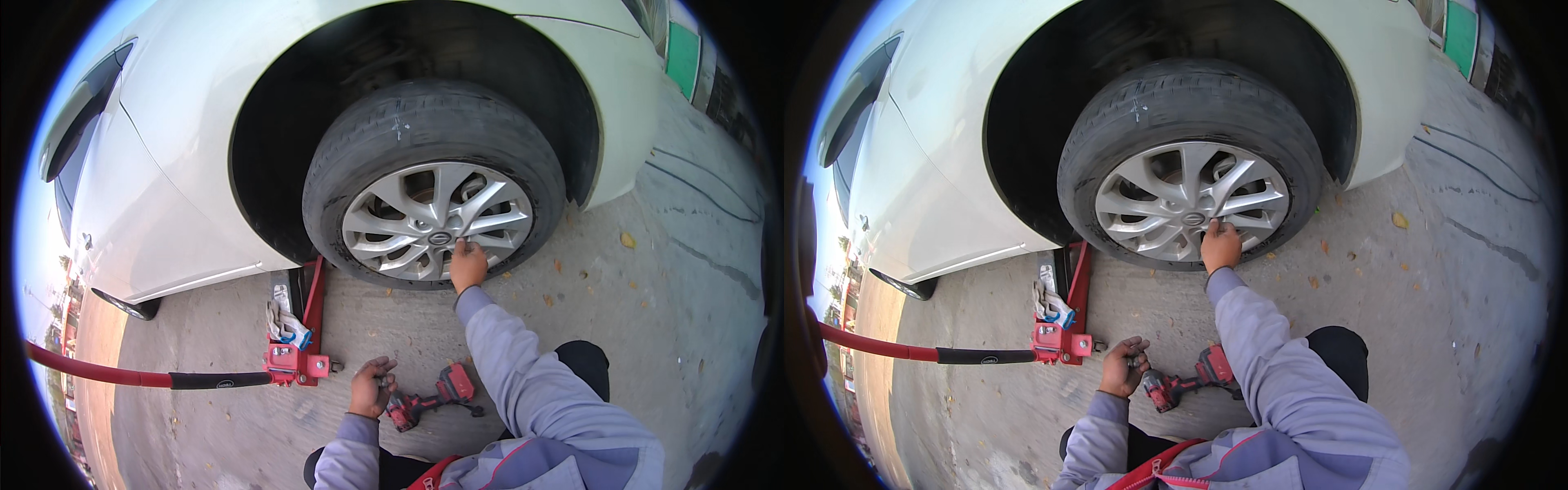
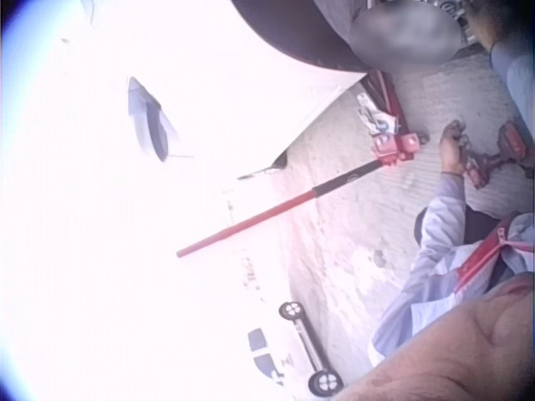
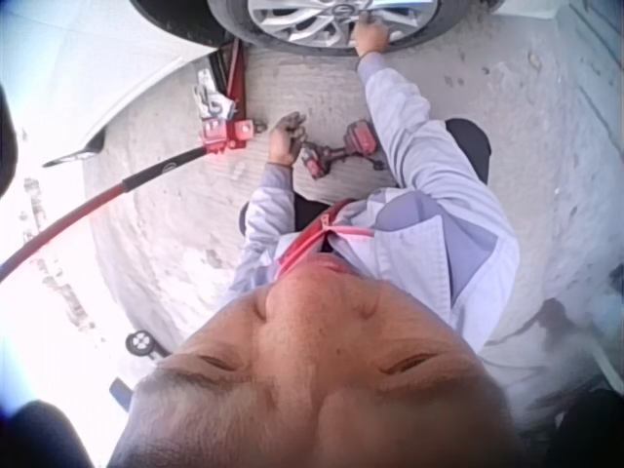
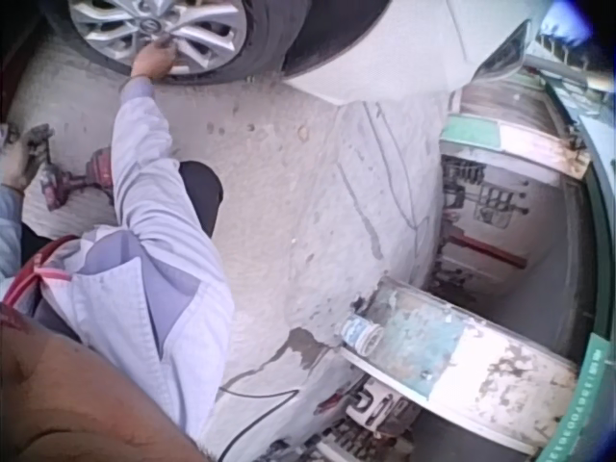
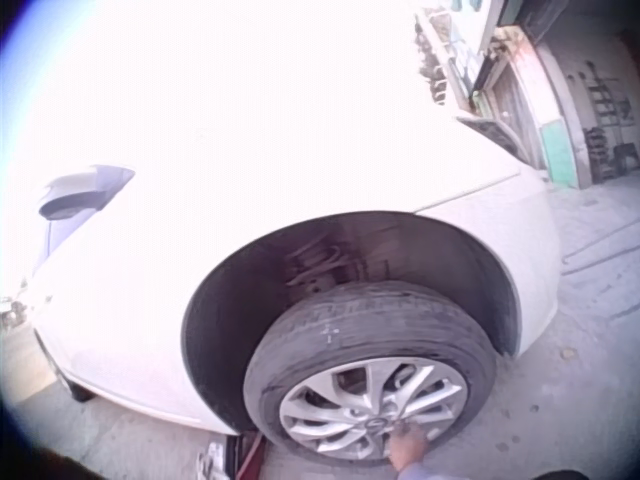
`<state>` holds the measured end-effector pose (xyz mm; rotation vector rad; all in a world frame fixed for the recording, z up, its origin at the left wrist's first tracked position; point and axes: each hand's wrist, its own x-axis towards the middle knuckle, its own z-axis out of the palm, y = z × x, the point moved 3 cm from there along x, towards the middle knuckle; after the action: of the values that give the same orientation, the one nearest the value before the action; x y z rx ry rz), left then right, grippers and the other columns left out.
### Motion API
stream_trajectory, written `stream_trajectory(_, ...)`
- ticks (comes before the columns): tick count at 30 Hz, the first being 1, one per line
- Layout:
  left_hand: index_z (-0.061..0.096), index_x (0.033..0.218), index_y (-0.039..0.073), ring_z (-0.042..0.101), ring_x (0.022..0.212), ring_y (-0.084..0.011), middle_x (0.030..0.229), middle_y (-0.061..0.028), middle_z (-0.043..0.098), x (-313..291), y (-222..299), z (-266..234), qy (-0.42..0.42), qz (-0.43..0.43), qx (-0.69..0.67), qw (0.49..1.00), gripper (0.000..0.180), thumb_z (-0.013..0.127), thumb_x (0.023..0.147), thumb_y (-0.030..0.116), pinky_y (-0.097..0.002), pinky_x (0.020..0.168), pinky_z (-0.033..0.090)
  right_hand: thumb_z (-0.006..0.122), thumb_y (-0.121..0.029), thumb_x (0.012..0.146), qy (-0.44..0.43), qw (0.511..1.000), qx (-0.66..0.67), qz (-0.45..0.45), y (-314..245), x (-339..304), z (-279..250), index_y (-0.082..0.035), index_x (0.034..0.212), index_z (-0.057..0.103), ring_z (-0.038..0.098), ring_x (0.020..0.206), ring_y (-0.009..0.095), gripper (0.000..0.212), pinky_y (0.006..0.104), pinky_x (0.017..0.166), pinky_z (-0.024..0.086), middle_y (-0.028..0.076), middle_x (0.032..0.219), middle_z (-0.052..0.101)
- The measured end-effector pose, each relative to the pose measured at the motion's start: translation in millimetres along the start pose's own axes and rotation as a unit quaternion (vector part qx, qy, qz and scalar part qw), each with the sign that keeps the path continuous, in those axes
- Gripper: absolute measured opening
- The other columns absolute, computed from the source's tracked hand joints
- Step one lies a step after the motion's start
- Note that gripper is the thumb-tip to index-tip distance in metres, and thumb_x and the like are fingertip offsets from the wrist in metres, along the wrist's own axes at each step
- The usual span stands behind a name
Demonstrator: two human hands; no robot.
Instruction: The person jacks up a white sedan, removes the front-left wheel using an impact wrench, rolls a spare tire into place, mounts it, and tightens the lug nuts. The person then lowers the car and finishes tightening the lug nuts with the impact wrench.
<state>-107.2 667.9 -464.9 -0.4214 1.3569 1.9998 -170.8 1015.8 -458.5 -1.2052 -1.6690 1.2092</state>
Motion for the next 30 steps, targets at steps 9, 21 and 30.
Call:
stream_trajectory(9, 0.055, 0.121, 0.004, 0.05, 0.068, -0.0188, 0.109, -0.0146, 0.068, 8, 5, 9, 0.035, -0.017, -0.062, 0.997, 0.028, 0.041, 0.106, 0.024, -0.0351, 0.063, 0.043, 0.073, -0.035, 0.087, -0.688, 0.693, 0.018, -0.213, -14, -160, 37, 0.0, 0.097, 0.076, 0.073, 0.08, 0.028, 0.037, 0.0377, 0.075, 0.056, 0.019, 0.09, 0.076)
stream_trajectory(21, 0.058, 0.107, 0.01, 0.051, 0.062, -0.0183, 0.08, -0.0041, 0.056, 7, 5, -1, 0.023, -0.006, -0.069, 0.997, 0.027, 0.042, 0.109, 0.031, -0.0329, 0.054, 0.039, 0.079, -0.028, 0.08, -0.76, 0.628, 0.013, -0.167, -16, -191, 33, 0.001, 0.1, 0.073, 0.071, 0.081, 0.02, 0.035, 0.034, 0.075, 0.054, 0.012, 0.09, 0.075)
stream_trajectory(30, 0.058, 0.121, 0.003, 0.049, 0.06, -0.0144, 0.101, -0.0141, 0.071, -7, 18, 19, 0.026, 0.004, 0.001, 1.0, 0.036, 0.048, 0.107, 0.035, -0.0284, 0.053, 0.038, 0.081, -0.028, 0.079, -0.54, 0.807, 0.04, -0.238, -14, -164, 35, 0.0, 0.092, 0.07, 0.066, 0.071, 0.02, 0.032, 0.0339, 0.068, 0.053, 0.011, 0.08, 0.07)
